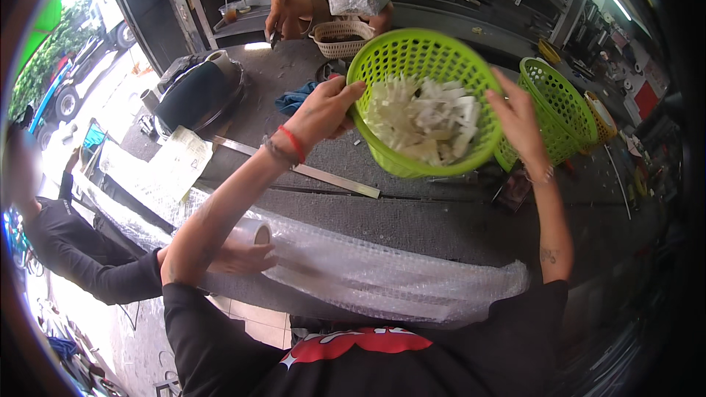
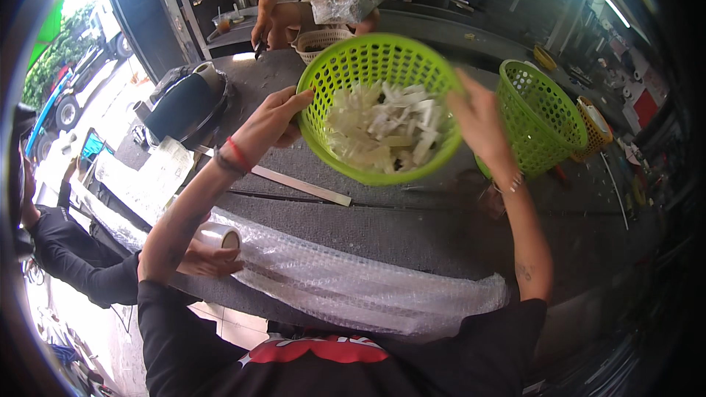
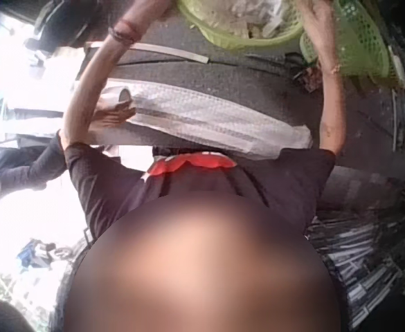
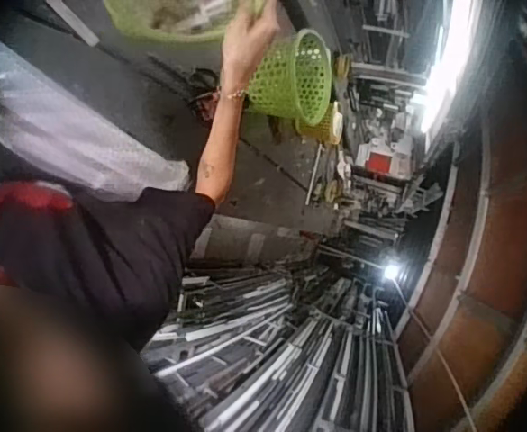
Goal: The person picks up a long white rod and places it on a workbench, then uses shears to cut a small piece. They walk to another area, pick up a document, and return to the workbench to place the document and a green basket containing small white pieces on the table.
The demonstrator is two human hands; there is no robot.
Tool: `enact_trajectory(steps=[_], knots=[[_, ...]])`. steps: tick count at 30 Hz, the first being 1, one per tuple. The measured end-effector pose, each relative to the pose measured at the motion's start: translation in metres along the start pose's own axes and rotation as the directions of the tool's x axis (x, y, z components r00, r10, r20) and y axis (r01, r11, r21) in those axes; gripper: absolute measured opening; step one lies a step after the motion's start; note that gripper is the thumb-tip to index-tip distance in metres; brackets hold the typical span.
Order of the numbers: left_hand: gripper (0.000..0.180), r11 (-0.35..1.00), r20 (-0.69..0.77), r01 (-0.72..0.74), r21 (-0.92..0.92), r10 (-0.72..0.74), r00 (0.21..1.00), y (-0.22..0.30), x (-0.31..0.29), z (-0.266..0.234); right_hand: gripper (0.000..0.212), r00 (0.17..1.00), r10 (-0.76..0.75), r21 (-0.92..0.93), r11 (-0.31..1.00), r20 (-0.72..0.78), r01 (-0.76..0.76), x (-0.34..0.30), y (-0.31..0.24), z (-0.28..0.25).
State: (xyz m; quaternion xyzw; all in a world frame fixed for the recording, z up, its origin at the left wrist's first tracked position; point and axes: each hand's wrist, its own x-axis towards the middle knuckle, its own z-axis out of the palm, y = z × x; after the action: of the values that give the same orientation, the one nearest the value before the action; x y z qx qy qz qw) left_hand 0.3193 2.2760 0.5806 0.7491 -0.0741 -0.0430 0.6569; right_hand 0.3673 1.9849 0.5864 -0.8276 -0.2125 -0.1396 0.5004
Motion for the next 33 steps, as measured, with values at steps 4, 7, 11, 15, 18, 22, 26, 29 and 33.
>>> enact_trajectory(steps=[4, 7, 11, 15, 18, 22, 26, 29, 33], knots=[[0.034, 0.996, -0.001, 0.092, -0.007, -0.092, 0.996, -0.014, 0.003, 0.005, 0.042, 0.997, 0.025, -0.15, 0.989, 0.073, -0.014, 0.001, 0.008, 0.002], [0.035, 0.989, -0.023, 0.123, 0.081, -0.121, 0.992, -0.019, 0.006, 0.001, 0.04, 0.999, -0.021, -0.226, 0.974, -0.032, 0.013, 0.005, 0.018, 0.014], [0.037, 0.998, -0.003, 0.02, 0.06, -0.02, 1.0, -0.021, 0.006, -0.002, 0.039, 0.993, -0.046, -0.124, 0.992, -0.109, 0.032, -0.002, 0.022, 0.024], [0.036, 0.987, -0.006, 0.008, 0.159, -0.007, 1.0, -0.022, 0.006, -0.002, 0.039, 0.992, 0.011, -0.243, 0.969, -0.126, -0.042, -0.008, 0.022, 0.026], [0.036, 0.996, 0.013, -0.086, -0.023, 0.086, 0.996, -0.025, 0.006, -0.002, 0.038, 0.982, -0.072, -0.079, 0.995, -0.174, 0.059, -0.008, 0.024, 0.025], [0.037, 0.998, 0.09, 0.059, 0.029, -0.061, 0.994, -0.027, 0.015, -0.003, 0.037, 0.997, 0.017, -0.127, 0.992, -0.072, -0.026, -0.004, 0.028, 0.024], [0.036, 0.997, 0.045, -0.043, -0.061, 0.046, 0.998, -0.027, 0.018, -0.007, 0.04, 0.974, -0.034, -0.129, 0.992, -0.225, 0.005, -0.004, 0.024, 0.024], [0.036, 0.999, 0.063, 0.05, 0.014, -0.051, 0.997, -0.028, 0.018, -0.007, 0.04, 0.987, 0.057, -0.215, 0.973, -0.151, -0.089, -0.001, 0.017, 0.03], [0.036, 0.999, 0.089, 0.04, -0.029, -0.037, 0.995, -0.024, 0.019, -0.011, 0.039, 0.975, -0.057, -0.084, 0.996, -0.214, 0.04, 0.001, 0.01, 0.026]])
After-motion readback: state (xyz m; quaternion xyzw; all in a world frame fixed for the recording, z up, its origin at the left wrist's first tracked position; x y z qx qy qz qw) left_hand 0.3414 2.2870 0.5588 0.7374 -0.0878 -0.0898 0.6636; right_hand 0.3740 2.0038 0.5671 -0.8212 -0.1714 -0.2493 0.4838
